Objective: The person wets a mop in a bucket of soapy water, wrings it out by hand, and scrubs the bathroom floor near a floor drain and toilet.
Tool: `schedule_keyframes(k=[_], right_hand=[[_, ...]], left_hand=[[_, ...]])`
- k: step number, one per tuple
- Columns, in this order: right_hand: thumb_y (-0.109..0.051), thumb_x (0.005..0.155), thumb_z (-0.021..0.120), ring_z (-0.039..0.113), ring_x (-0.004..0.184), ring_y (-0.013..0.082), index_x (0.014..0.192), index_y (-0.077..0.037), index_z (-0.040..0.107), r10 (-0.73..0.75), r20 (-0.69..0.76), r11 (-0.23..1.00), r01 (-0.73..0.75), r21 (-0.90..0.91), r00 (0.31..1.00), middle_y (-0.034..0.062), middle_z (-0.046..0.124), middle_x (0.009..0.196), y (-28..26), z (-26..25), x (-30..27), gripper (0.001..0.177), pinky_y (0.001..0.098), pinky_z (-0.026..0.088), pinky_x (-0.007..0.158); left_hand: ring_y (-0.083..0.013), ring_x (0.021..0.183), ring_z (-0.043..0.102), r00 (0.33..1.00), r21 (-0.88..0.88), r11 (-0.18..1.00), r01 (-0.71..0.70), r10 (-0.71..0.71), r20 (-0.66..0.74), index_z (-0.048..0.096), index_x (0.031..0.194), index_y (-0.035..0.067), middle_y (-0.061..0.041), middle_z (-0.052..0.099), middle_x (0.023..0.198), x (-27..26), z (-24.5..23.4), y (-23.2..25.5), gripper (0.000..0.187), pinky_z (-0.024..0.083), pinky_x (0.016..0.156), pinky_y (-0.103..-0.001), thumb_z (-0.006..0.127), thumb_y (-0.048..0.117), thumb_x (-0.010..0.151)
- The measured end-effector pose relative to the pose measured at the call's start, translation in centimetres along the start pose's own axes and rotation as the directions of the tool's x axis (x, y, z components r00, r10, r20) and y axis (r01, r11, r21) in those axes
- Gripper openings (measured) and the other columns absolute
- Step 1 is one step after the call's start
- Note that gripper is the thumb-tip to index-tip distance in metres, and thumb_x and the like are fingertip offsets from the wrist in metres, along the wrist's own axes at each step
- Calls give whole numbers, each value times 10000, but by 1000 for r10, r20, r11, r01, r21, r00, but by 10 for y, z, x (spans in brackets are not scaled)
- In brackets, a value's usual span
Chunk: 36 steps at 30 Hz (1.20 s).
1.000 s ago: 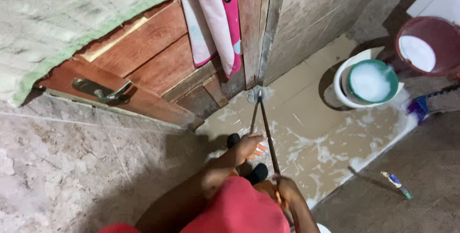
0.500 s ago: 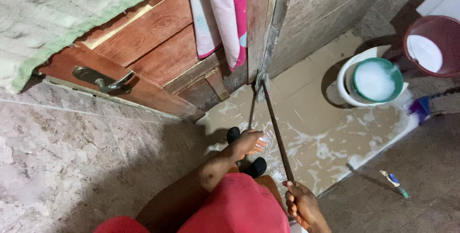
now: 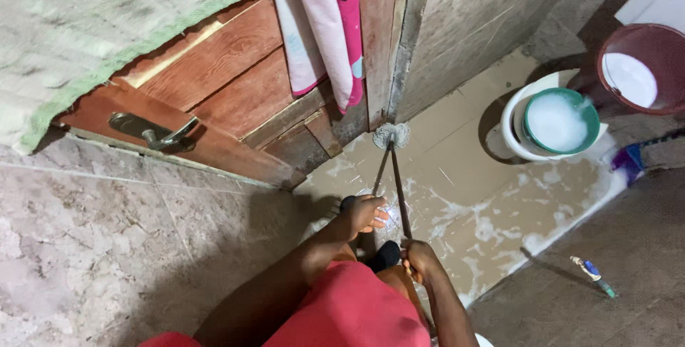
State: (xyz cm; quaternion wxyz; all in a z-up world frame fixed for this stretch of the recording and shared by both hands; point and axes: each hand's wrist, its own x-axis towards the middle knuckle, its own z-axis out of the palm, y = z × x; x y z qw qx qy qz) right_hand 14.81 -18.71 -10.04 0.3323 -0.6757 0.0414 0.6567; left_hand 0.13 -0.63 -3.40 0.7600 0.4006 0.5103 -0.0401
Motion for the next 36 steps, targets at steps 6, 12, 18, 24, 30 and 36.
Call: schedule_keyframes(k=[6, 12, 18, 24, 30, 36], right_hand=[[-402, 1057, 502, 375, 340, 159, 682, -104, 488, 95, -28, 991, -97, -90, 995, 33, 432, 490, -19, 15, -11, 479, 313, 298, 321], [-374, 1041, 539, 348, 373, 191, 726, -86, 573, -51, -101, 998, 55, 30, 994, 50, 443, 522, 0, 16, -2, 428, 359, 261, 336], [-248, 1032, 511, 410, 365, 183, 730, -38, 579, -79, -110, 995, 73, -61, 991, 67, 494, 530, 12, 36, 25, 374, 351, 316, 333], [-197, 1011, 484, 352, 351, 151, 746, -90, 569, 67, -43, 985, -59, 160, 997, 17, 465, 527, 37, 10, -34, 299, 323, 261, 319], [-295, 1035, 481, 424, 358, 201, 887, -9, 670, 71, -150, 964, -106, -242, 986, 96, 515, 537, 16, -13, -74, 373, 347, 262, 334], [-257, 974, 619, 630, 654, 386, 915, 115, 708, -321, -92, 795, 215, -568, 943, 261, 666, 753, 13, -8, 16, 387, 476, 494, 590]], left_hand=[[-246, 915, 671, 986, -128, 990, 56, -35, 162, 548, 1308, 160, -81, 727, 1159, 36, -8, -21, 495, 460, 760, -424, 625, 474, 933], [-271, 917, 685, 998, -61, 997, -43, 46, 50, 591, 1322, 123, -130, 729, 1140, 22, -5, -18, 521, 502, 781, -433, 606, 475, 938], [-259, 942, 693, 999, -50, 998, -23, 24, 26, 578, 1328, 148, -112, 737, 1136, 7, -8, -3, 499, 479, 791, -423, 557, 490, 965], [-279, 941, 689, 997, -18, 998, -57, 58, 51, 566, 1335, 98, -130, 726, 1159, -4, 3, -1, 532, 495, 795, -438, 546, 488, 974], [-258, 1008, 699, 998, 9, 998, -62, 62, 5, 515, 1404, 100, -123, 730, 1197, -9, -13, 11, 571, 478, 888, -444, 531, 490, 987], [-295, 1020, 679, 998, -2, 998, -56, 56, -9, 538, 1402, 105, -124, 725, 1178, -15, -3, 10, 573, 482, 951, -495, 548, 472, 961]])
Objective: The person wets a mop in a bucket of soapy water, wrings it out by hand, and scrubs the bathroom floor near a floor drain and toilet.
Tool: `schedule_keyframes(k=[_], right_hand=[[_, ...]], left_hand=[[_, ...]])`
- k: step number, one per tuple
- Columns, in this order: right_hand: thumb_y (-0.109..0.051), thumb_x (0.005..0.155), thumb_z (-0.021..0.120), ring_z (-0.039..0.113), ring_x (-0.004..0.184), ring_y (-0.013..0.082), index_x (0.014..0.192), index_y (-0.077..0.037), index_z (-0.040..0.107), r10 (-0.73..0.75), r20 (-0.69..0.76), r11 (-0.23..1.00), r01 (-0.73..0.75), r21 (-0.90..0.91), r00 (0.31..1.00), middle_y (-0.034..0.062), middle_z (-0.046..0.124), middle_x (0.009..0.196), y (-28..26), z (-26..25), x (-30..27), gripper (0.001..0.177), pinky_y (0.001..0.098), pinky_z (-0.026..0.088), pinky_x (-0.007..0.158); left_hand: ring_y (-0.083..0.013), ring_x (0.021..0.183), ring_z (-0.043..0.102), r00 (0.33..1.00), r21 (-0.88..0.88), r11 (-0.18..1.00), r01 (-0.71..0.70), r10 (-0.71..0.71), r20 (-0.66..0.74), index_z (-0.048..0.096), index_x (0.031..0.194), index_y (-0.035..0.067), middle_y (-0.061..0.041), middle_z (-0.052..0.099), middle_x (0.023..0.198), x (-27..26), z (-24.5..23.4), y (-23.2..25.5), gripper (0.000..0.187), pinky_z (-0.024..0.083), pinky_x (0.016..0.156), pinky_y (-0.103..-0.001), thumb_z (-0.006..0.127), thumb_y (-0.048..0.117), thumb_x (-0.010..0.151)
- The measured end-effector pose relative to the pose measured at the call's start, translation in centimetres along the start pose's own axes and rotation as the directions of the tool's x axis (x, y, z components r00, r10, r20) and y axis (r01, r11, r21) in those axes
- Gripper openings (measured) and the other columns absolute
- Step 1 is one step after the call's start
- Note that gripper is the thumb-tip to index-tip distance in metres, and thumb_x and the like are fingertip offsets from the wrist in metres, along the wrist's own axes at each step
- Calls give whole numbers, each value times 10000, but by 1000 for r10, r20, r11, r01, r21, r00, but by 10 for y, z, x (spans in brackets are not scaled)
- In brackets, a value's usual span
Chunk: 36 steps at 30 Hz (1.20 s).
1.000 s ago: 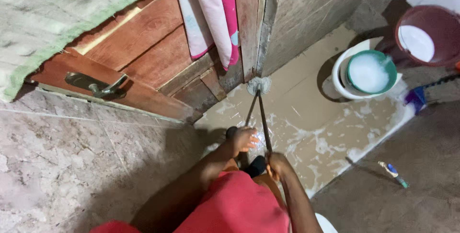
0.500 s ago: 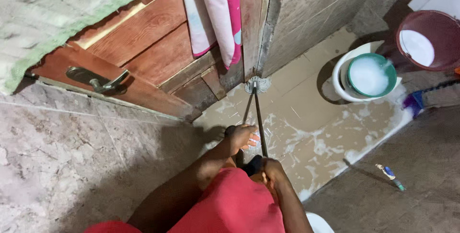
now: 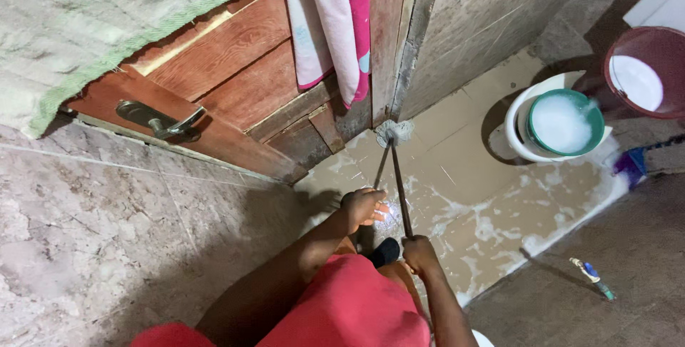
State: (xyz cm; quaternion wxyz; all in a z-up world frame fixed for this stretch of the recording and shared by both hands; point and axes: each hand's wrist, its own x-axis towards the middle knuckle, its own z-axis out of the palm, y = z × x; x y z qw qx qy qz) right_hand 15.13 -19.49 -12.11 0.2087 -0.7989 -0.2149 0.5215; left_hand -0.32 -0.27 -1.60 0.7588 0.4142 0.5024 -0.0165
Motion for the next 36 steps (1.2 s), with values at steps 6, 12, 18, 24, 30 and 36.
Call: schedule_keyframes(k=[6, 12, 18, 24, 30, 36], right_hand=[[-255, 882, 644, 706, 1054, 448, 1146, 38, 620, -61, -9, 844, 46, -534, 998, 307, 715, 1052, 16, -4, -45, 395, 505, 577, 922], [-163, 877, 591, 725, 1044, 395, 1292, -141, 623, 22, -22, 778, -31, -627, 999, 217, 755, 1059, 9, -54, -141, 417, 489, 576, 936], [-169, 907, 585, 733, 1019, 359, 1274, -171, 659, -20, -36, 670, -14, -742, 999, 180, 761, 1039, -28, -63, -145, 374, 480, 587, 907], [-70, 822, 634, 718, 1027, 369, 1290, -166, 655, -138, -3, 677, 92, -730, 990, 195, 740, 1054, -72, -42, -108, 478, 487, 582, 890], [-145, 888, 656, 702, 1054, 388, 1337, -143, 608, -50, 21, 749, 51, -661, 999, 227, 723, 1072, -70, -28, -112, 452, 501, 563, 918], [-115, 872, 589, 740, 1013, 366, 1393, -177, 574, -25, 10, 744, 26, -667, 1000, 211, 760, 1042, -49, -50, -150, 525, 490, 585, 920]], left_hand=[[-286, 1042, 673, 997, 15, 1000, 16, -17, 76, 507, 1402, 95, -133, 718, 1187, 0, 19, -9, 572, 476, 957, -509, 529, 474, 975], [-282, 1049, 677, 997, 48, 998, 46, -49, 63, 487, 1413, 103, -140, 711, 1206, -1, 18, -3, 585, 461, 940, -488, 502, 500, 983], [-273, 1044, 688, 998, 52, 998, 36, -39, 55, 484, 1434, 92, -128, 701, 1218, 4, 0, -6, 604, 495, 909, -452, 495, 506, 994], [-289, 1039, 656, 998, 17, 999, 45, -45, 40, 498, 1409, 67, -172, 696, 1225, 6, 15, -18, 584, 471, 864, -462, 519, 487, 1003], [-288, 1055, 702, 998, 67, 997, 36, -39, 48, 523, 1404, 65, -125, 719, 1233, 7, 21, -15, 596, 508, 887, -440, 506, 495, 992], [-318, 1100, 678, 999, 43, 998, 41, -41, 11, 514, 1435, 99, -156, 711, 1257, 15, -8, -12, 614, 496, 927, -488, 511, 504, 973]])
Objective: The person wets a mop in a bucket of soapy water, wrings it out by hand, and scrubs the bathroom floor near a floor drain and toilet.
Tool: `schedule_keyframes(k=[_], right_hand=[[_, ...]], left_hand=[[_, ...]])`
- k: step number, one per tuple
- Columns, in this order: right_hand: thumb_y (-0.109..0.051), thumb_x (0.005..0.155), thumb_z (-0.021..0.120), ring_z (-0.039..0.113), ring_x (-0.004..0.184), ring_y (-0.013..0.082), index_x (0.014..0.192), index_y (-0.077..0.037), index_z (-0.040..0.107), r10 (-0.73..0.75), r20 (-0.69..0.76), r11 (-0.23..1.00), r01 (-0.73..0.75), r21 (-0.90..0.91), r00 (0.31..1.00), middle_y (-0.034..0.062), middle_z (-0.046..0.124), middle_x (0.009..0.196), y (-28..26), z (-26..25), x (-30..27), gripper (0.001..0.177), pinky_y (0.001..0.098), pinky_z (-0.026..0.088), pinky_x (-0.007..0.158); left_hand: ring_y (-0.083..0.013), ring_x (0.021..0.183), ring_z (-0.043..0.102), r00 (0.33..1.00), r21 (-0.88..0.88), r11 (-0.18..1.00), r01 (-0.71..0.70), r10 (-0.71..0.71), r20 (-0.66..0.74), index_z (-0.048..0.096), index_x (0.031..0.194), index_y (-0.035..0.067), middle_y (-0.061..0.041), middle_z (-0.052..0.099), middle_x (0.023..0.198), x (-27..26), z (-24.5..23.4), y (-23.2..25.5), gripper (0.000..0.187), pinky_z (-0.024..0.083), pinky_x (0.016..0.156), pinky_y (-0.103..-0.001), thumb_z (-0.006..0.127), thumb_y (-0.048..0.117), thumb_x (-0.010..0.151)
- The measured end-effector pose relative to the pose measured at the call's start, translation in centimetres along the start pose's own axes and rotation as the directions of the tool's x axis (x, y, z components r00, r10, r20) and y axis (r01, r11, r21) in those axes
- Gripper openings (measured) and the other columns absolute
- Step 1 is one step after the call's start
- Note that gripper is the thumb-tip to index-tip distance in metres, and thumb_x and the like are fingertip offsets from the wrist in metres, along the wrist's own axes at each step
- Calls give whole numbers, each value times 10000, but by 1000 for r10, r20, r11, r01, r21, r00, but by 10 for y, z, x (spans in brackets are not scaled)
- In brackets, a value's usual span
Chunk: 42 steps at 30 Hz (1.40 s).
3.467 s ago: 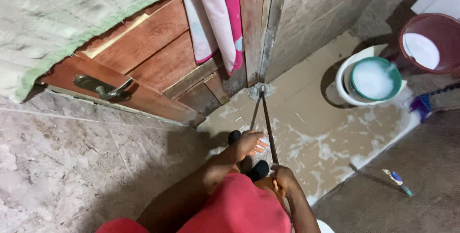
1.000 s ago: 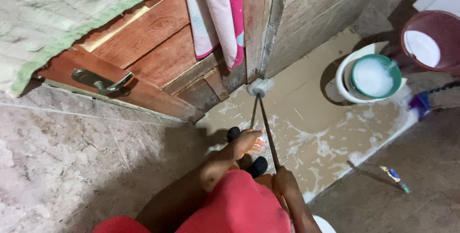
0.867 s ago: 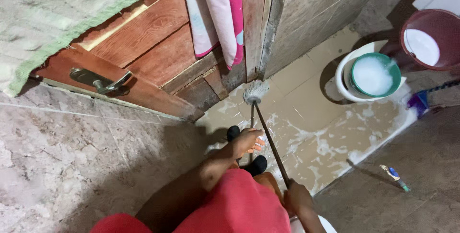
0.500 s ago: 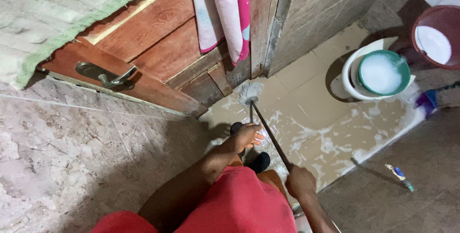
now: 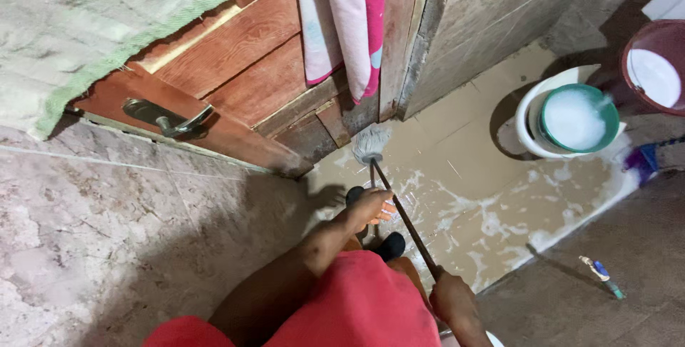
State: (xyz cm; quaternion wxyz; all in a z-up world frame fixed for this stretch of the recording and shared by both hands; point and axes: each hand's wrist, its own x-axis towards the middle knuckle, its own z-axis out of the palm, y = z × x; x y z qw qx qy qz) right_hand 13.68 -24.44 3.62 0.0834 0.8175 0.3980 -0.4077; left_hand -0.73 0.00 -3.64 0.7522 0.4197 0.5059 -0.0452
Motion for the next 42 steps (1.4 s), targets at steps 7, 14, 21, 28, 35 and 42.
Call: schedule_keyframes(k=[7, 14, 21, 28, 35, 42], right_hand=[[-186, 865, 635, 738, 1006, 367, 1175, -82, 726, -13, -29, 998, 11, -68, 999, 217, 748, 1052, -20, 16, 39, 339, 470, 600, 897], [-133, 877, 600, 716, 1020, 391, 1294, -139, 644, -21, -34, 1000, 22, 19, 999, 222, 737, 1070, -20, 21, 58, 419, 503, 575, 901], [-285, 914, 604, 721, 1024, 403, 1205, -183, 673, -6, -49, 1000, 6, -12, 999, 189, 764, 1053, 75, 37, 31, 316, 515, 580, 921], [-275, 905, 608, 715, 1045, 399, 1249, -195, 664, 86, 24, 996, -86, -9, 996, 194, 748, 1055, 32, 30, -5, 357, 505, 574, 934], [-109, 864, 589, 729, 977, 385, 1231, -89, 664, -72, -68, 997, 69, -46, 995, 223, 738, 1001, -17, 10, 23, 376, 494, 583, 876], [-124, 908, 548, 725, 1030, 356, 1208, -78, 665, -88, 50, 990, 93, -110, 995, 190, 743, 1073, -22, -8, 35, 325, 469, 582, 909]], left_hand=[[-256, 1027, 689, 1000, -23, 1000, -12, 12, 0, 500, 1408, 134, -127, 704, 1221, 4, -5, -4, 579, 485, 855, -435, 502, 527, 984], [-227, 848, 661, 998, -75, 997, -3, 8, 59, 588, 1267, 67, -130, 740, 1108, 15, 26, -25, 492, 458, 656, -368, 579, 457, 965], [-216, 887, 643, 1000, -72, 997, 4, -2, 25, 577, 1319, 99, -109, 727, 1110, 13, 10, -15, 529, 471, 716, -383, 572, 496, 971], [-225, 968, 680, 1000, -15, 1000, -4, 4, 9, 512, 1402, 107, -105, 711, 1154, -2, 8, -2, 537, 499, 844, -424, 501, 472, 1009], [-218, 905, 662, 999, 6, 1000, 28, -28, 27, 541, 1362, 63, -107, 719, 1106, 7, 26, -21, 526, 492, 717, -375, 536, 446, 1000], [-206, 853, 662, 997, 6, 1000, -2, 2, 72, 541, 1358, 79, -110, 731, 1068, 6, 36, -16, 524, 444, 652, -362, 569, 445, 984]])
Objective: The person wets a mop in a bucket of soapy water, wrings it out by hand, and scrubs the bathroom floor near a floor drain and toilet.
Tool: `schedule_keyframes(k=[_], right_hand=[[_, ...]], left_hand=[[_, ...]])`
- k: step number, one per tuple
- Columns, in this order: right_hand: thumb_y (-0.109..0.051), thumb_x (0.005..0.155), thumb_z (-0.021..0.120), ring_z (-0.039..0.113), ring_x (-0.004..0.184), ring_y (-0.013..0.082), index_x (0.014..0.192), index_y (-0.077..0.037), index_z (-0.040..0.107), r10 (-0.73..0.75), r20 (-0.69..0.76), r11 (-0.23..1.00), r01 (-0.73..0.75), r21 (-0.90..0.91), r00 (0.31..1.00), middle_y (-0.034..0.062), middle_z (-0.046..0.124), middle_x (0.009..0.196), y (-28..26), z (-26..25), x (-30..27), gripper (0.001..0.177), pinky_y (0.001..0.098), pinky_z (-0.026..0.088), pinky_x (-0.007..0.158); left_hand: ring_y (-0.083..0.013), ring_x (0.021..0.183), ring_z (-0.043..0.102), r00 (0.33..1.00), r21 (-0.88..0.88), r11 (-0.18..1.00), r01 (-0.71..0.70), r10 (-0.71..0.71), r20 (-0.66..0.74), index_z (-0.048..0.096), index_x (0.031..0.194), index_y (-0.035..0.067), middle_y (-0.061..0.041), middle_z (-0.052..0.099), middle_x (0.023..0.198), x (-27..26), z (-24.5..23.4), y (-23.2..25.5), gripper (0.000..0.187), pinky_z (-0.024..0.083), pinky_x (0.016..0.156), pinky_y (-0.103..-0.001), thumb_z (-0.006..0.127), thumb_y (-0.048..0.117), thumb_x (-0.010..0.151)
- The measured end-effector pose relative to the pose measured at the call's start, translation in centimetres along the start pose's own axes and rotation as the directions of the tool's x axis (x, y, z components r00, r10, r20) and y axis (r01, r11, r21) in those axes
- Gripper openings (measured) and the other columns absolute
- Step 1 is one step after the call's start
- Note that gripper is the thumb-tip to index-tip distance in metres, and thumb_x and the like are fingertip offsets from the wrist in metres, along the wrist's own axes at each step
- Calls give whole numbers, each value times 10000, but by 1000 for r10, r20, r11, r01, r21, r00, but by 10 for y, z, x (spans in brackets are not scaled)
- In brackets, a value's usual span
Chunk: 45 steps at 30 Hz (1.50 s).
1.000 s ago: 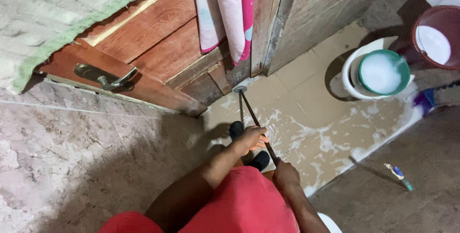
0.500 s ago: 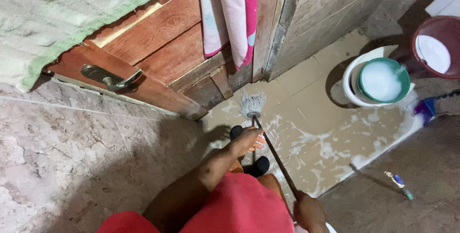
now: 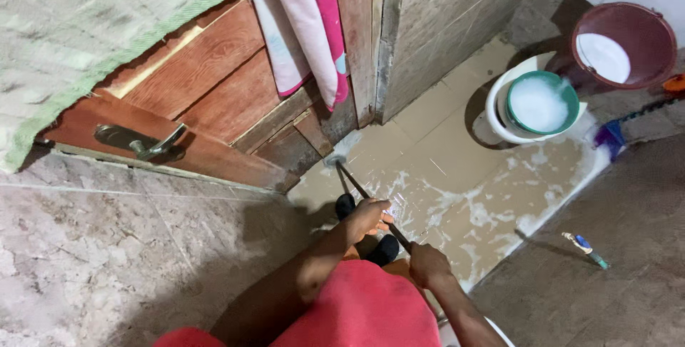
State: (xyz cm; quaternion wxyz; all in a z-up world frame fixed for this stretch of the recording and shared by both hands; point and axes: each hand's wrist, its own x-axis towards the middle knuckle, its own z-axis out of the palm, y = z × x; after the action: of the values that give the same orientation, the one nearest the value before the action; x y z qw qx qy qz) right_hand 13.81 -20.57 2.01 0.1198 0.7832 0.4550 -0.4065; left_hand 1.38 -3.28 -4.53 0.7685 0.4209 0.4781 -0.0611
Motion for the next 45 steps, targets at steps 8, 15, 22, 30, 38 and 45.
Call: schedule_keyframes(k=[8, 15, 22, 30, 38, 45], right_hand=[[-316, 1022, 472, 769, 1075, 270, 1252, -159, 661, 227, 152, 971, -236, 41, 962, 117, 780, 1137, 72, -10, -31, 337, 457, 583, 982], [-375, 983, 516, 714, 1162, 353, 1241, -207, 749, 314, 15, 947, -315, 60, 949, 129, 754, 1211, 152, 30, -50, 386, 473, 558, 1038], [-327, 961, 576, 725, 1122, 369, 1173, -165, 778, 282, -49, 955, -275, 107, 958, 158, 772, 1141, 151, 45, -57, 334, 466, 575, 1002], [-203, 889, 660, 739, 1034, 357, 1171, -38, 678, 164, -61, 984, -159, 81, 985, 213, 746, 1078, 40, 15, -12, 327, 446, 600, 916], [-199, 851, 708, 728, 1066, 358, 1190, -15, 649, 114, 1, 993, -114, 36, 993, 217, 731, 1117, 4, -19, -9, 390, 452, 585, 940], [-285, 879, 620, 715, 1041, 409, 1192, -78, 678, 162, -143, 933, -104, 344, 976, 236, 748, 1062, -4, -27, -3, 380, 495, 557, 928]], left_hand=[[-215, 872, 674, 999, -5, 1000, 25, -25, -48, 553, 1359, 89, -89, 721, 1074, -7, -8, 6, 536, 505, 744, -398, 552, 472, 985], [-188, 830, 677, 1000, -67, 998, 0, 1, 19, 563, 1341, 103, -82, 731, 1063, 1, -8, -14, 513, 506, 664, -343, 575, 465, 978], [-194, 823, 667, 1000, -35, 999, 16, -17, -11, 561, 1351, 100, -106, 721, 1053, 11, -6, -16, 506, 453, 591, -321, 581, 441, 979], [-201, 882, 683, 996, 48, 994, 94, -93, -11, 552, 1369, 124, -50, 741, 1127, 12, -8, -9, 526, 485, 732, -388, 551, 469, 972], [-375, 1073, 655, 938, 617, 744, -258, 346, -25, 584, 1338, 72, -192, 704, 1196, 20, 2, -21, 520, 520, 905, -465, 715, 291, 885], [-397, 1366, 394, 892, 903, 230, -362, 368, 263, 447, 1431, 129, -182, 418, 1490, -5, 36, 15, 846, 394, 1070, -535, 861, 221, 699]])
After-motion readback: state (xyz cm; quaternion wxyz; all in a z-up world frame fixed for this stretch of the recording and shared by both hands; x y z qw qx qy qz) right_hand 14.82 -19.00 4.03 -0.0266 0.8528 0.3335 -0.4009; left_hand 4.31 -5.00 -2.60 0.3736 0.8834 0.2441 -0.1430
